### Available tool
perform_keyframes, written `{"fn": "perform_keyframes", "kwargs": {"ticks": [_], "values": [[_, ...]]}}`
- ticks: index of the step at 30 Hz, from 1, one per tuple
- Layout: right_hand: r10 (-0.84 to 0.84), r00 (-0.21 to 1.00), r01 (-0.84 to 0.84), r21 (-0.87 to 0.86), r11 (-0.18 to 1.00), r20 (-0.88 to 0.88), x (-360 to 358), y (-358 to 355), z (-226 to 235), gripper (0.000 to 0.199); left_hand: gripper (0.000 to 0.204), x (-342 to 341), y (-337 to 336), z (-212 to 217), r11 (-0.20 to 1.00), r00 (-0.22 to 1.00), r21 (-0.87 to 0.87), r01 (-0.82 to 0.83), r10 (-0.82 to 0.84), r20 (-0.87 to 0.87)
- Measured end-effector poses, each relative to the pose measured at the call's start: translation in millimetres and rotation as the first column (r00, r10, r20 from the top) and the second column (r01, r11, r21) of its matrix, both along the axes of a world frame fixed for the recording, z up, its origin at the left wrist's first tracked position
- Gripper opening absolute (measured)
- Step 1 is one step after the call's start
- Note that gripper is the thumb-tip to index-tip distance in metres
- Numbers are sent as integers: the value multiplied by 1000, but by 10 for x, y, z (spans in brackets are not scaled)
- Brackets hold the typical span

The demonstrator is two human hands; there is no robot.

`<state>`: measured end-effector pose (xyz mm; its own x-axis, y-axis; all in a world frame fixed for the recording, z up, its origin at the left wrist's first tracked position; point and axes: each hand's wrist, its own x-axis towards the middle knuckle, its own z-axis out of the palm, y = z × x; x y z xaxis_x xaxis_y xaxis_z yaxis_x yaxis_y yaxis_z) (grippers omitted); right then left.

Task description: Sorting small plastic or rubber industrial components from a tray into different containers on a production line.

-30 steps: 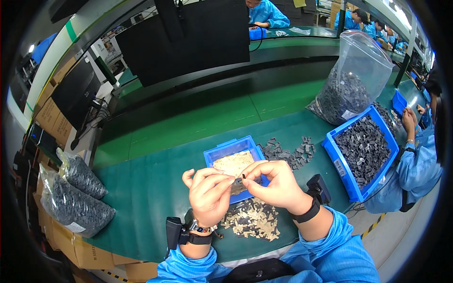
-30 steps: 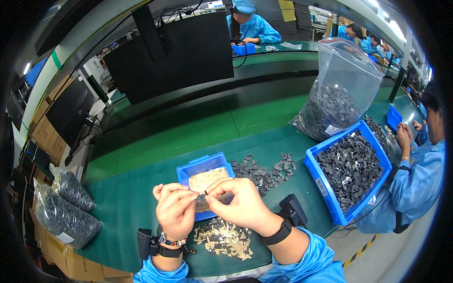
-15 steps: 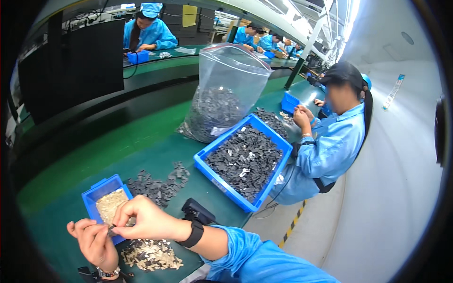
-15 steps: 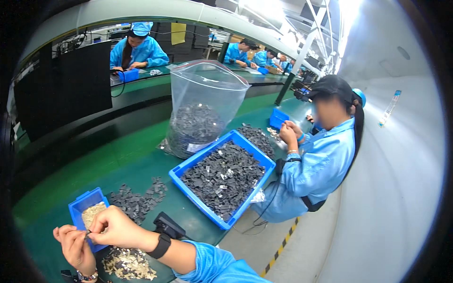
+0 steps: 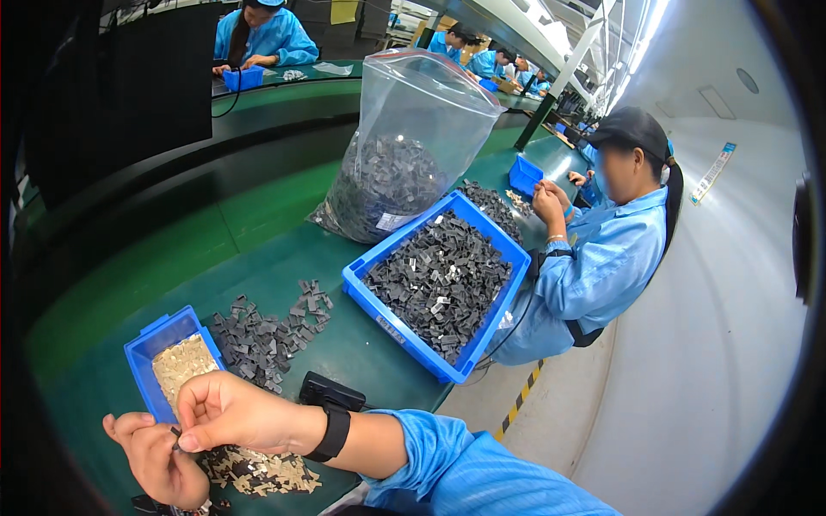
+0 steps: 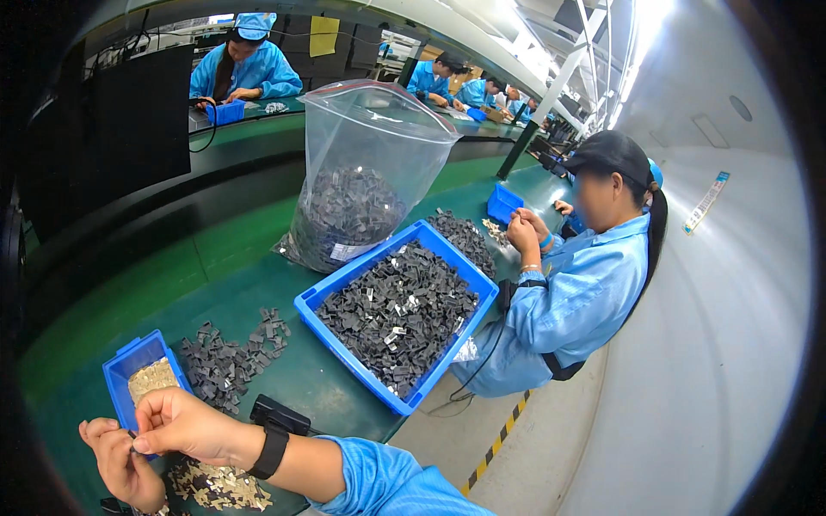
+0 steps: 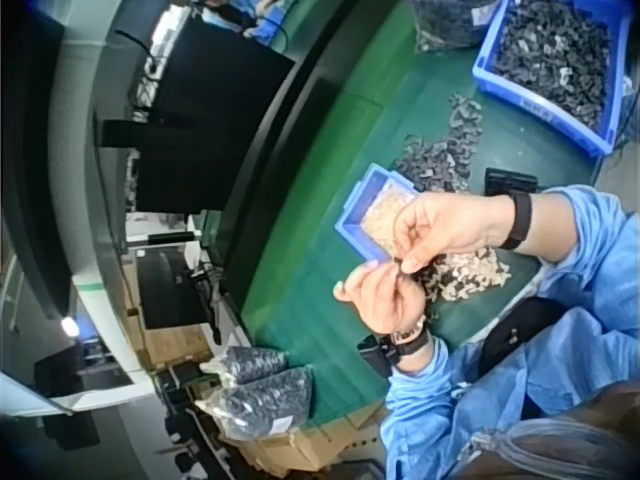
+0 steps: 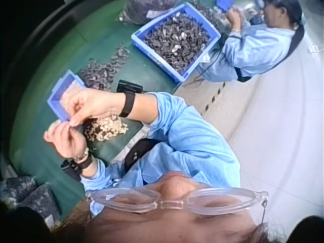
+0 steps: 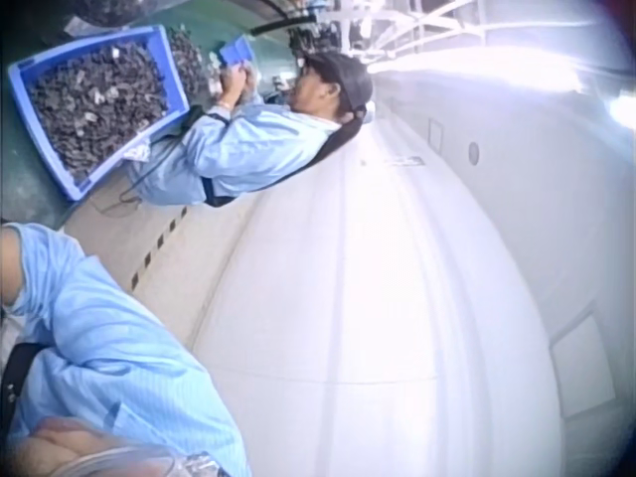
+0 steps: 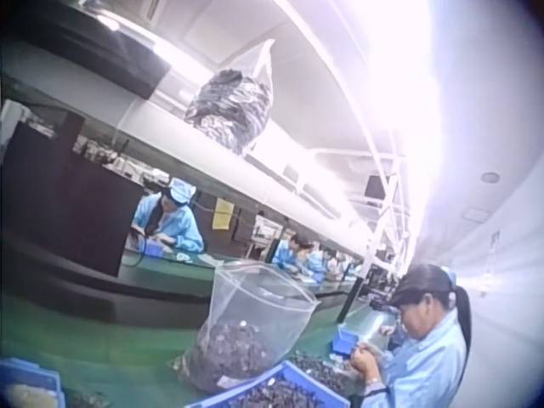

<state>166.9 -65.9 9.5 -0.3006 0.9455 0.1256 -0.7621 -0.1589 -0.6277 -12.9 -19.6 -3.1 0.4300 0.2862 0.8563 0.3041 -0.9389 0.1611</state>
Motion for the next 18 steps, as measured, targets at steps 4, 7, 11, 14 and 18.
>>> {"fn": "perform_keyframes", "kwargs": {"ticks": [4, 7, 11, 14, 18], "values": [[-103, 984, 84, 131, 988, 146, 15, -5, 43, 13, 8, 141, -83, 303, 997, 1000, -69, 20, -20, 0], [-315, 900, 173, 417, 892, 302, 22, -8, 58, 13, 5, 157, -106, 389, 994, 999, -97, 50, -50, 3], [-600, 699, 198, 701, 685, 389, 27, -45, 93, 17, 7, 112, -79, 311, 986, 998, -155, 57, -51, 43], [-769, 498, 167, 825, 539, 401, 4, -23, 60, 18, 6, 128, -62, 260, 979, 995, -190, 68, -52, 87], [-873, 286, 146, 882, 447, 395, -75, -26, 47, 19, 13, 59, -54, 45, 972, 997, -230, -47, 58, 42]]}}
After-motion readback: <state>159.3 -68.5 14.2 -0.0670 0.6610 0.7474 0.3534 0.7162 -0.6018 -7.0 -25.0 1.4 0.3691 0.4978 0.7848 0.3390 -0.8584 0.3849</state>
